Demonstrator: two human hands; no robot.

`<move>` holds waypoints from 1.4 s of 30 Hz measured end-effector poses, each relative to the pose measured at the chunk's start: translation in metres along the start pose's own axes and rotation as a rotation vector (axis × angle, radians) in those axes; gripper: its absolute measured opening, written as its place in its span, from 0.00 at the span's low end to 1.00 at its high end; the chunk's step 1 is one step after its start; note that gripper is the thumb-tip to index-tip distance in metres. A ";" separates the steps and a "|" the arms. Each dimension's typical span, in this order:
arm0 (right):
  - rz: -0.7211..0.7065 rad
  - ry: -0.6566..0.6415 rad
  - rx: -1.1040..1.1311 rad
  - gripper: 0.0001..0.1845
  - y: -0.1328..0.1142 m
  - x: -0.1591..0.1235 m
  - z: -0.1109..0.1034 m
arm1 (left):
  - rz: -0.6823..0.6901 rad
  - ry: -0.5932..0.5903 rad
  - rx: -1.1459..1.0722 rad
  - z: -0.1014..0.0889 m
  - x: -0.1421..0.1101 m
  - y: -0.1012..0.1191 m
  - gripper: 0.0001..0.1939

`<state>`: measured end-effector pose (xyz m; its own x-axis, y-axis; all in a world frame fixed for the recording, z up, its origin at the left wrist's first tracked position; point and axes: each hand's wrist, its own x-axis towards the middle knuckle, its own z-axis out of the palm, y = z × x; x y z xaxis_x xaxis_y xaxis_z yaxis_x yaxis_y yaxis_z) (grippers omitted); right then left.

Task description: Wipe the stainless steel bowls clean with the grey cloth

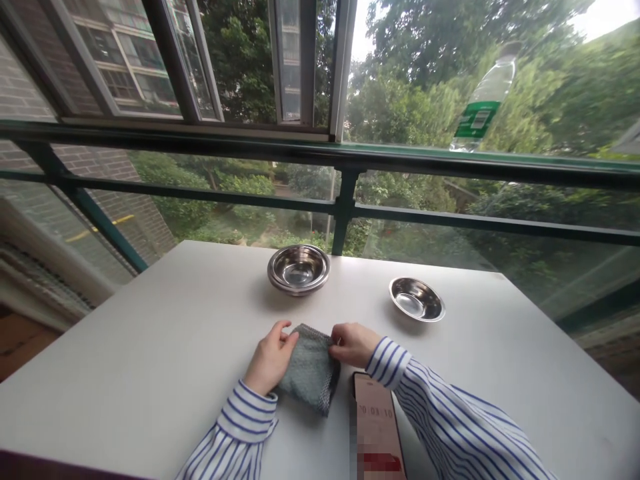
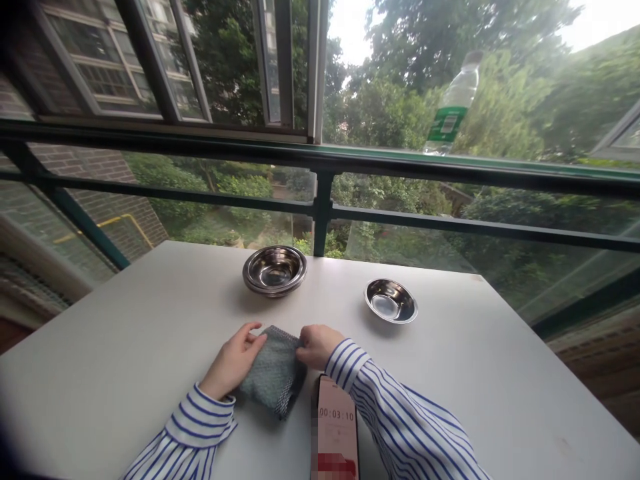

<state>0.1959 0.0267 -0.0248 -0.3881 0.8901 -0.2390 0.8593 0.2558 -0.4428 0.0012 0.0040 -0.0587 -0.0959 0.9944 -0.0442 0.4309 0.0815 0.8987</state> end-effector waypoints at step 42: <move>-0.021 0.213 -0.064 0.14 0.004 0.035 -0.055 | 0.175 0.191 0.374 -0.061 0.035 0.027 0.15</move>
<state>0.2043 0.0799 0.0126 -0.3327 0.9422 -0.0393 0.8738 0.2923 -0.3887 -0.0457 0.0364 -0.0096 -0.1416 0.9679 0.2077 0.7463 -0.0334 0.6648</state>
